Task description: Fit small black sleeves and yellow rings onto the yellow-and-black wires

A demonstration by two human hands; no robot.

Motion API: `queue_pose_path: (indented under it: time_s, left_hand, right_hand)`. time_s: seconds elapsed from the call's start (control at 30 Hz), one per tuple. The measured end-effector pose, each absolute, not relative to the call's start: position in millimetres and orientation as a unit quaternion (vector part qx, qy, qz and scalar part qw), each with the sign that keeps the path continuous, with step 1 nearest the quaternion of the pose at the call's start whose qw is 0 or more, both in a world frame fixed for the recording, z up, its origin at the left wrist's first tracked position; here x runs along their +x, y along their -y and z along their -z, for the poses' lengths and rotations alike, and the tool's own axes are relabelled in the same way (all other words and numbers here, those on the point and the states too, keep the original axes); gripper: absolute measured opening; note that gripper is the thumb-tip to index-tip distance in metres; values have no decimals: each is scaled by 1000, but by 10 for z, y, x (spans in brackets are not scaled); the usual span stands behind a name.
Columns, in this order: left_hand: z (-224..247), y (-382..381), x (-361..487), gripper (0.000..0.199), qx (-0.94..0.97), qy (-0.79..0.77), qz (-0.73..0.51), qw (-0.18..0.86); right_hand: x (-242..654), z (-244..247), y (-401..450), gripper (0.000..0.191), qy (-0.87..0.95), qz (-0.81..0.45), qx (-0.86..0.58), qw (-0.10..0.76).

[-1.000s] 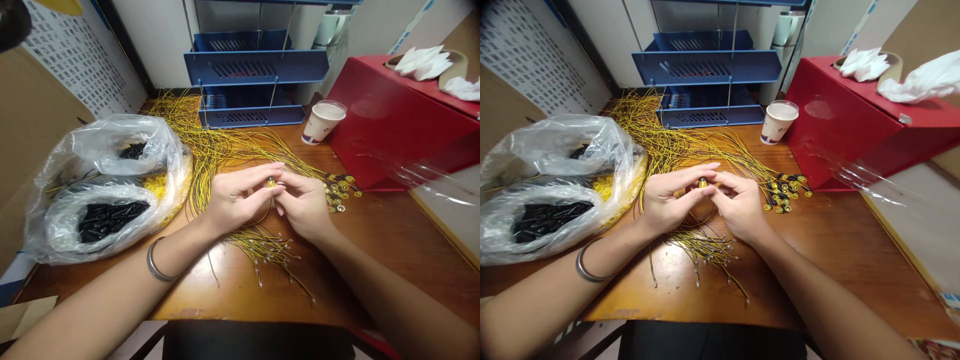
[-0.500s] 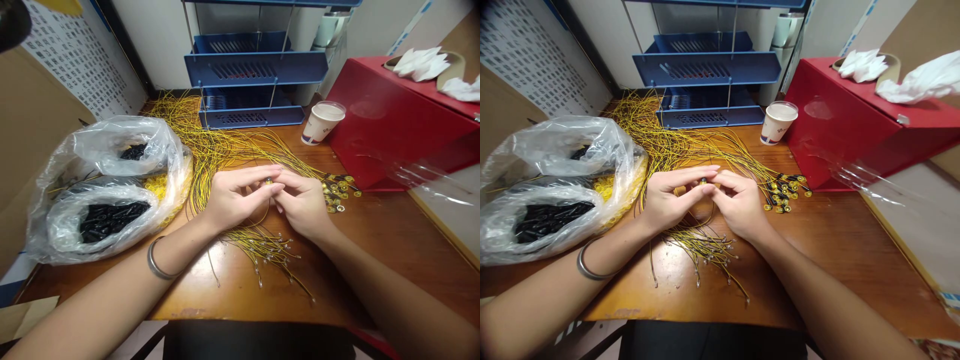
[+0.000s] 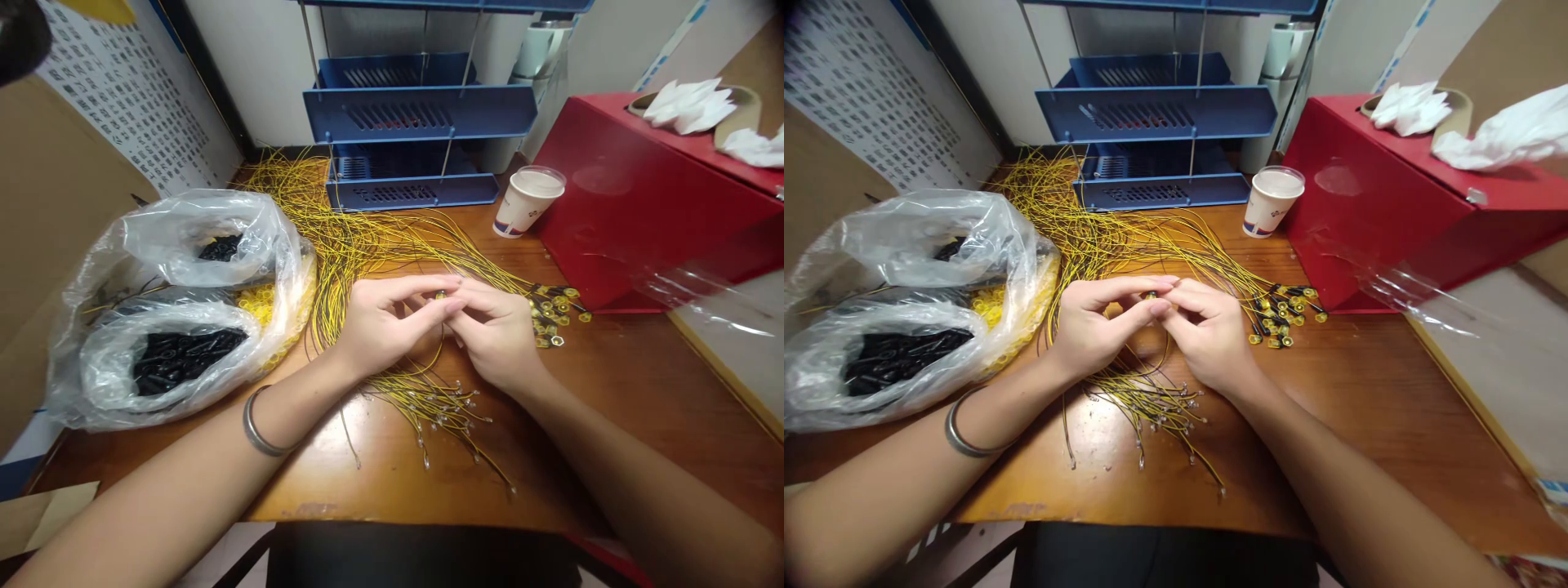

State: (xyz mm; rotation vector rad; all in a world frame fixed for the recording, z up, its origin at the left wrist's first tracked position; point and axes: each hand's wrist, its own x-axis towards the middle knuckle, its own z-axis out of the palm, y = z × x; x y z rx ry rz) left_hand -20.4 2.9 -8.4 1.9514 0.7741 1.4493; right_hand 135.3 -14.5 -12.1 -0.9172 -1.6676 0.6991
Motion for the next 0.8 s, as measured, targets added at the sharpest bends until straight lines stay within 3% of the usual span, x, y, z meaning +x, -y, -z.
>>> queue_pose_path:
  time_s: [0.13,0.33,0.53,0.8]
  left_hand:
    - [95,-38,-214,30,737,-310,-519,302]
    - [97,-16,-208,33,733,-382,-514,230]
    - [116,30,-193,60,786,-372,-456,193]
    - [218,-36,-202,40,794,-392,-416,208]
  right_hand:
    - [1352,127,95,7,638,-275,-427,579]
    - [1379,64,60,14,488,-393,-437,645]
    - [1408,39,89,10,488,-413,-392,662]
    - [1392,25,104,9,484,-417,-386,665]
